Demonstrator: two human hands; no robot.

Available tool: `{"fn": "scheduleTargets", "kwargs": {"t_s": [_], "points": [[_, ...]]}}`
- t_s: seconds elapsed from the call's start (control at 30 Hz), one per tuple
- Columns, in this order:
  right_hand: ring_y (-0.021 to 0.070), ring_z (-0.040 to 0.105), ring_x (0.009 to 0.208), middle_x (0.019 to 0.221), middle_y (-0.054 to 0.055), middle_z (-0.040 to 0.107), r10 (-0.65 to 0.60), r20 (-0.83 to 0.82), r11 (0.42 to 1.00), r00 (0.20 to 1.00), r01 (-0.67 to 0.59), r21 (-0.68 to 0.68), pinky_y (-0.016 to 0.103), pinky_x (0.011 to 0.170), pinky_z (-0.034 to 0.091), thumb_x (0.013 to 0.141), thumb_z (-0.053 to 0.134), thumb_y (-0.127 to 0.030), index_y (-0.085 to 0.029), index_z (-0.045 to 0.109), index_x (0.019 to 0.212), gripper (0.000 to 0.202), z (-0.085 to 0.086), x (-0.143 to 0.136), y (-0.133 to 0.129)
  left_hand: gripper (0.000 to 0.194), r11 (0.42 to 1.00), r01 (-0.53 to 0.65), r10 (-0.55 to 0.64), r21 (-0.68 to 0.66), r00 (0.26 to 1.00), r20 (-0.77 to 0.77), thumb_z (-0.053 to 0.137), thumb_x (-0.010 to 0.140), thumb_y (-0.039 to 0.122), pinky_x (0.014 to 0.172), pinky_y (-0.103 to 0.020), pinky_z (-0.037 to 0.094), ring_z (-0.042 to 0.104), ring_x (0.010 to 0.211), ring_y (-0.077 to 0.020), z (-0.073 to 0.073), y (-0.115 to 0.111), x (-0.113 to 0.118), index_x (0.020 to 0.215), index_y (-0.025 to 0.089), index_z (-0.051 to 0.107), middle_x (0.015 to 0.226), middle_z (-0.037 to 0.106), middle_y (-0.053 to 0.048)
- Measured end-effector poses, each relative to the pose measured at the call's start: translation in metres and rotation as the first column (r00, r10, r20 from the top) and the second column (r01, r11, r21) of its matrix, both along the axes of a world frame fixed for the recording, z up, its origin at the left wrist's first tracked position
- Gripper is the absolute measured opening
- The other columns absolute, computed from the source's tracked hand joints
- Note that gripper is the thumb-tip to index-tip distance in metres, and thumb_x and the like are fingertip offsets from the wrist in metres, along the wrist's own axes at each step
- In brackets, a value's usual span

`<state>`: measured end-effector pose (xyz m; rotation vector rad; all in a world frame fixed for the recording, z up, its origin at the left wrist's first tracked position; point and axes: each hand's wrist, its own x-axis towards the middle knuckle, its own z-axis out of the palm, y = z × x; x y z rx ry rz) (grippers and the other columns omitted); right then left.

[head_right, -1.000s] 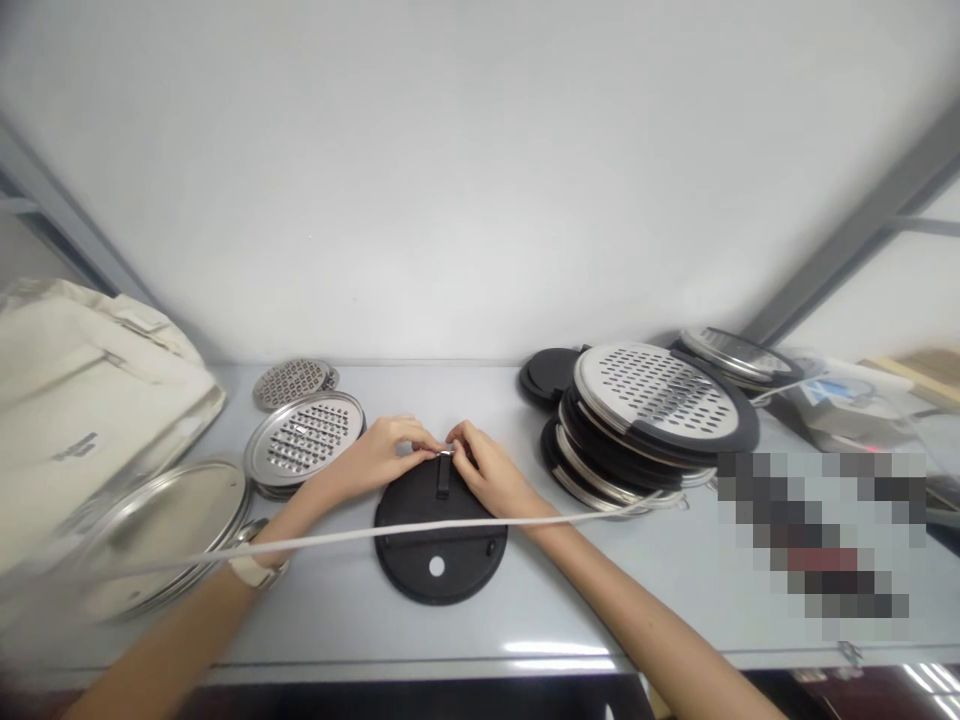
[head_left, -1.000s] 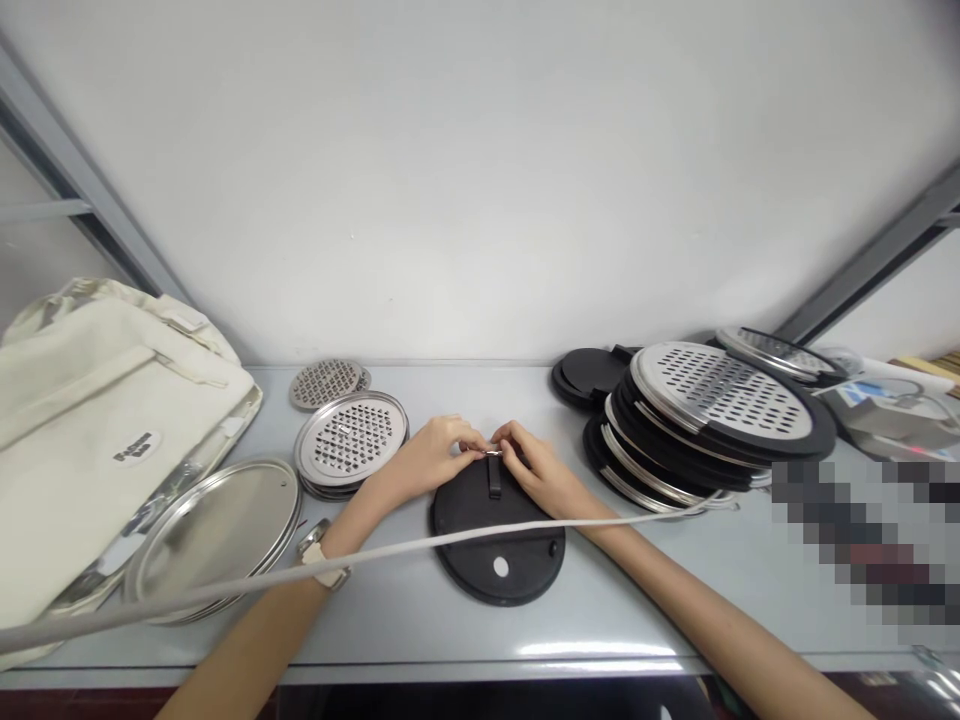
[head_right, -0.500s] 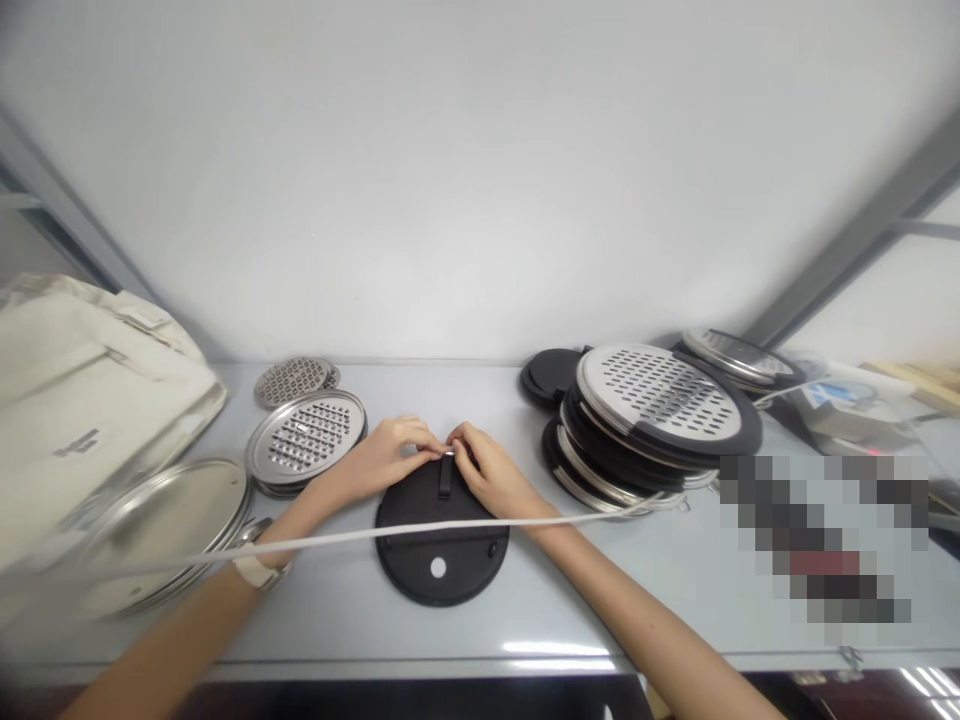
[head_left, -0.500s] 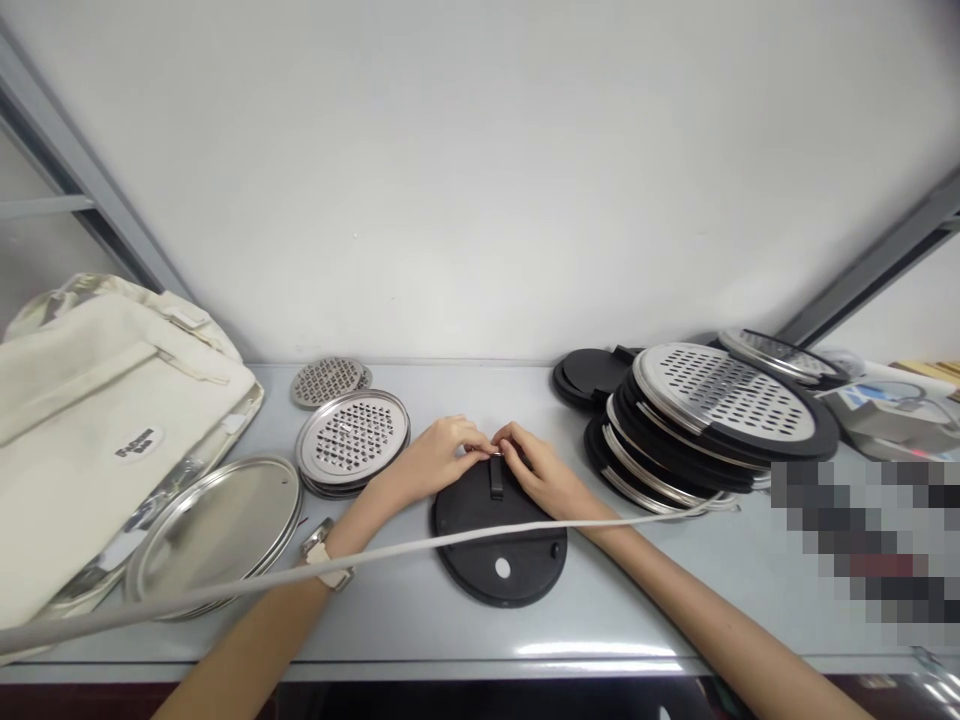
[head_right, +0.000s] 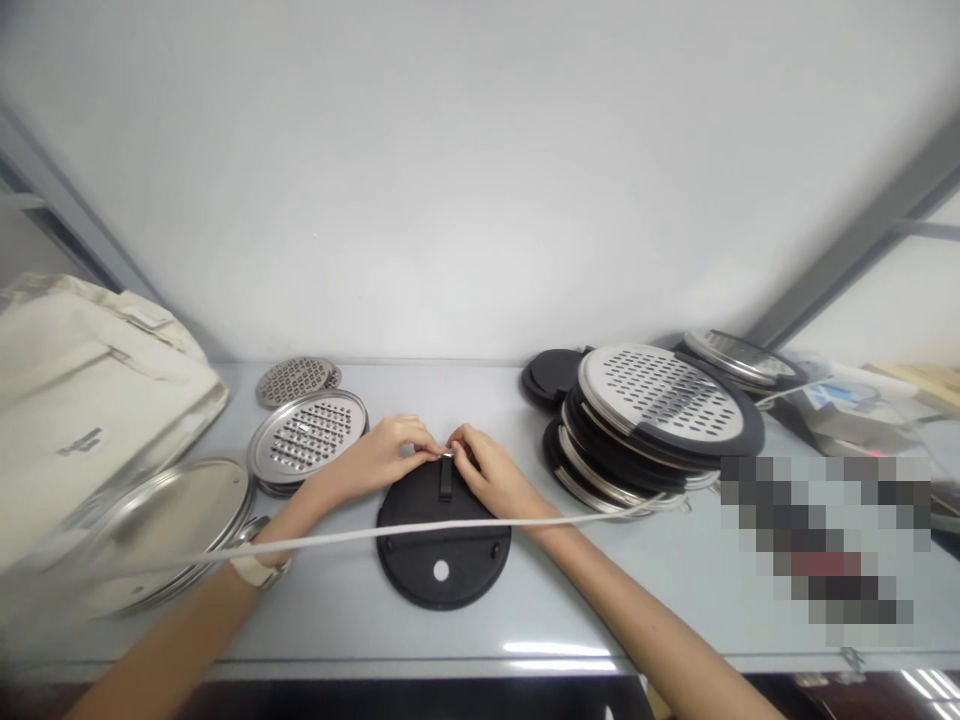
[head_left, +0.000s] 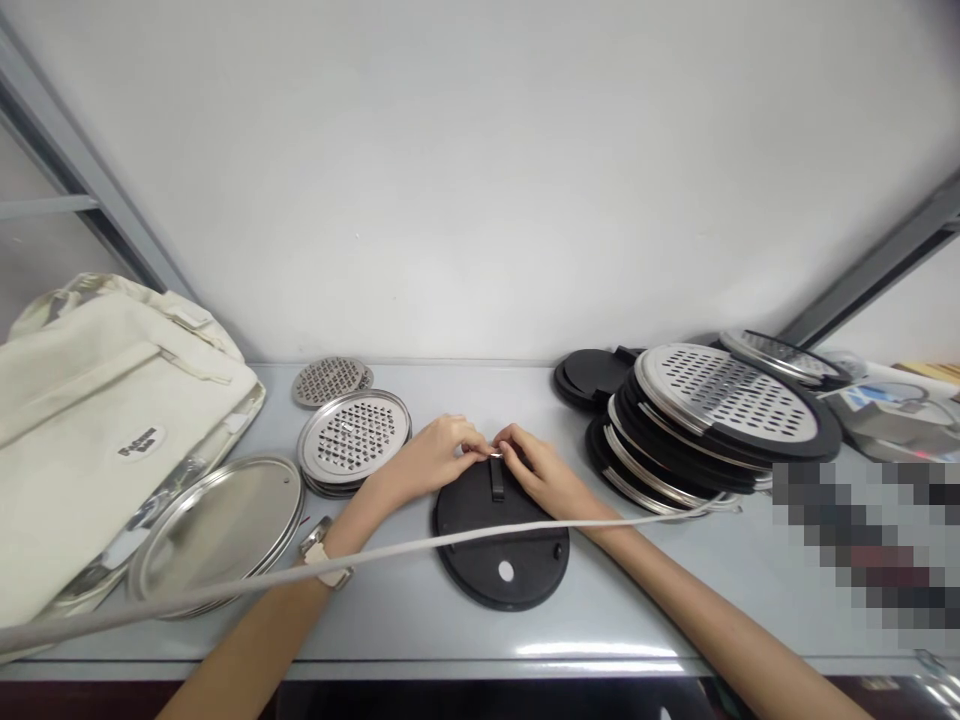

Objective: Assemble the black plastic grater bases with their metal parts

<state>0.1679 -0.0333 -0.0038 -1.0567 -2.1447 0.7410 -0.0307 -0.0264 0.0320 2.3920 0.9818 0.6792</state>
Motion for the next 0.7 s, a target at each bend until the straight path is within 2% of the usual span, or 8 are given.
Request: {"fn": "scheduleTargets", "kwargs": {"t_s": [0.4, 0.7], "points": [[0.0164, 0.052, 0.078, 0.083, 0.003, 0.057, 0.013, -0.005, 1.0, 1.0, -0.013, -0.02, 0.029, 0.074, 0.04, 0.096, 0.033, -0.029, -0.021, 0.05, 0.09, 0.02, 0.0009, -0.0005, -0.0008, 0.019, 0.995, 0.023, -0.021, 0.092, 1.0, -0.022, 0.05, 0.089, 0.015, 0.085, -0.029, 0.041, 0.057, 0.086, -0.0154, -0.007, -0.0004, 0.0044, 0.09, 0.017, 0.068, 0.088, 0.066, -0.005], [0.0163, 0.052, 0.079, 0.084, 0.004, 0.056, 0.015, 0.018, 1.0, 1.0, -0.015, -0.012, 0.029, 0.075, 0.039, 0.095, 0.032, -0.024, -0.019, 0.05, 0.091, 0.019, -0.0008, 0.0, 0.001, 0.021, 0.991, 0.054, -0.041, 0.125, 0.993, -0.109, 0.047, 0.089, 0.014, 0.083, -0.029, 0.04, 0.056, 0.084, -0.0156, -0.0014, 0.0009, 0.0006, 0.088, 0.017, 0.068, 0.083, 0.066, -0.003]]}}
